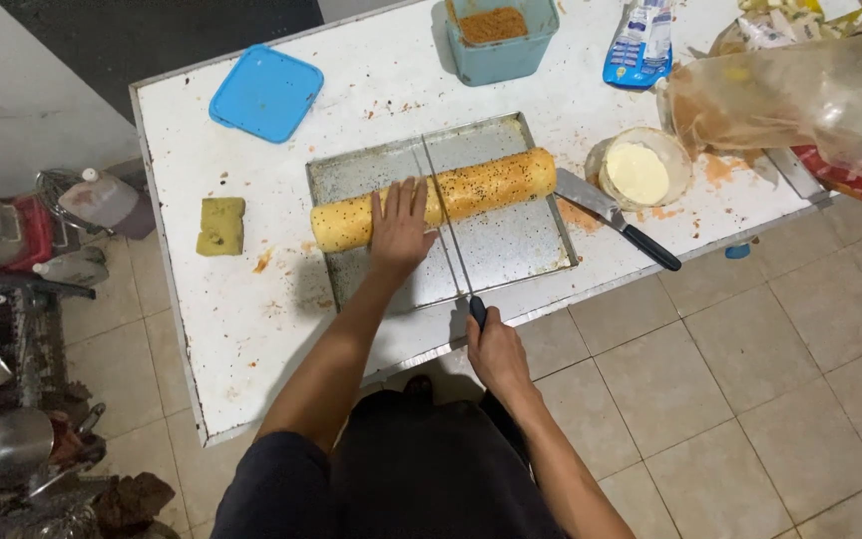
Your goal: Spreading crumbs on a cake sheet, rolling it into a log, cutting it into slices, and dipping the slices in frosting.
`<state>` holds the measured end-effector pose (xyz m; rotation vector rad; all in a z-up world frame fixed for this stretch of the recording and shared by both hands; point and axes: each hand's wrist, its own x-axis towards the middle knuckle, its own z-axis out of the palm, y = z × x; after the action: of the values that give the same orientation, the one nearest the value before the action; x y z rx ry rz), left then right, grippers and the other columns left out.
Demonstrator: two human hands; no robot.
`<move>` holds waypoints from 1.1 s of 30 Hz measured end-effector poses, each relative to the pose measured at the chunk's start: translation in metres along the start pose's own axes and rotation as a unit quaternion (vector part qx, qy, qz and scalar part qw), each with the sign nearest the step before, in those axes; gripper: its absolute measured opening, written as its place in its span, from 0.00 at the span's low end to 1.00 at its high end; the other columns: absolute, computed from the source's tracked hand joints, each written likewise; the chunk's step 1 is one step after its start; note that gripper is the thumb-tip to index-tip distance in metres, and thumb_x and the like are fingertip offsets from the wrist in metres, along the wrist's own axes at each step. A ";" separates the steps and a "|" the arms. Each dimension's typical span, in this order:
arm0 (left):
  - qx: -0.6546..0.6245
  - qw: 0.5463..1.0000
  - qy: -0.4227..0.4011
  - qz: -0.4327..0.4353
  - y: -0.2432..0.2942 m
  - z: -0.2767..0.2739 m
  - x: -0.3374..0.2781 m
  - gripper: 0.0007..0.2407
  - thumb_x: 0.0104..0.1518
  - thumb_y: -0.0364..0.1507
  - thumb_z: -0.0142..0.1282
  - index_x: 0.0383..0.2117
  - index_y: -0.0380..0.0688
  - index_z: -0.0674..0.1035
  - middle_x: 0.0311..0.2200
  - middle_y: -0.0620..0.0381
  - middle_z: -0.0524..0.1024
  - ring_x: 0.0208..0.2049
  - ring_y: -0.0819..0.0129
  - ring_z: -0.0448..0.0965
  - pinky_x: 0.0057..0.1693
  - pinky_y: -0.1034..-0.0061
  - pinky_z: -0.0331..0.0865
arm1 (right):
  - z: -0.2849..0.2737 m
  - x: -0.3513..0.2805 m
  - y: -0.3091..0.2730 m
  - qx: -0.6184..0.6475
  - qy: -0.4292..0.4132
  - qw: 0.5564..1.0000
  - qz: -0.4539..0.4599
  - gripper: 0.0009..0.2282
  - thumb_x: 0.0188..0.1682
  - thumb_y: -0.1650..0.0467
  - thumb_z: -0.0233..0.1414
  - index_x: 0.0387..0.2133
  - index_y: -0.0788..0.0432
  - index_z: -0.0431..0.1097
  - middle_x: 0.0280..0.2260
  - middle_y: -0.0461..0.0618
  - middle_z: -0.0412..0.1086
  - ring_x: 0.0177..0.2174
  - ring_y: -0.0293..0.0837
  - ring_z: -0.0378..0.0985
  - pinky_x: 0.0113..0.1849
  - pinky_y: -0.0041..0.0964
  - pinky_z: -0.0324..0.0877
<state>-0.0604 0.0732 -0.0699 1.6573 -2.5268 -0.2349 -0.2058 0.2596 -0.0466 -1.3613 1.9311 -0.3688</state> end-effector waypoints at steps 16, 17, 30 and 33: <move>-0.031 0.983 -0.154 0.091 -0.051 0.017 0.085 0.38 0.41 0.54 0.66 0.55 0.40 0.70 0.48 0.46 0.75 0.53 0.50 0.78 0.56 0.52 0.73 | -0.022 0.006 -0.048 -0.020 -0.053 0.996 0.074 0.23 0.59 0.59 0.35 0.48 0.70 0.65 0.35 0.75 0.74 0.37 0.68 0.82 0.29 0.54 0.75; -0.031 0.983 -0.158 0.089 -0.049 0.013 0.084 0.38 0.42 0.53 0.66 0.56 0.40 0.69 0.48 0.46 0.75 0.53 0.50 0.77 0.57 0.52 0.72 | -0.019 0.026 -0.045 -0.012 -0.030 0.998 0.052 0.23 0.59 0.59 0.35 0.47 0.70 0.66 0.33 0.72 0.74 0.35 0.64 0.82 0.29 0.52 0.75; -0.036 0.976 -0.206 0.053 -0.046 0.010 0.083 0.38 0.46 0.54 0.62 0.61 0.46 0.65 0.53 0.51 0.71 0.58 0.53 0.73 0.61 0.53 0.68 | -0.013 0.000 -0.032 -0.039 -0.055 0.994 0.091 0.24 0.58 0.60 0.35 0.49 0.72 0.65 0.35 0.76 0.75 0.39 0.72 0.80 0.34 0.61 0.75; -0.031 0.980 -0.189 0.060 -0.049 0.015 0.086 0.37 0.47 0.56 0.60 0.59 0.47 0.66 0.49 0.54 0.72 0.54 0.56 0.76 0.57 0.56 0.71 | 0.006 0.046 -0.019 -0.052 -0.034 0.996 0.056 0.24 0.58 0.59 0.35 0.50 0.71 0.64 0.34 0.74 0.75 0.38 0.70 0.81 0.35 0.60 0.75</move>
<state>-0.0533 -0.0243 -0.0928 1.5527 -2.8395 -0.6668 -0.1967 0.2116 -0.0580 -1.3055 1.9826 -0.1673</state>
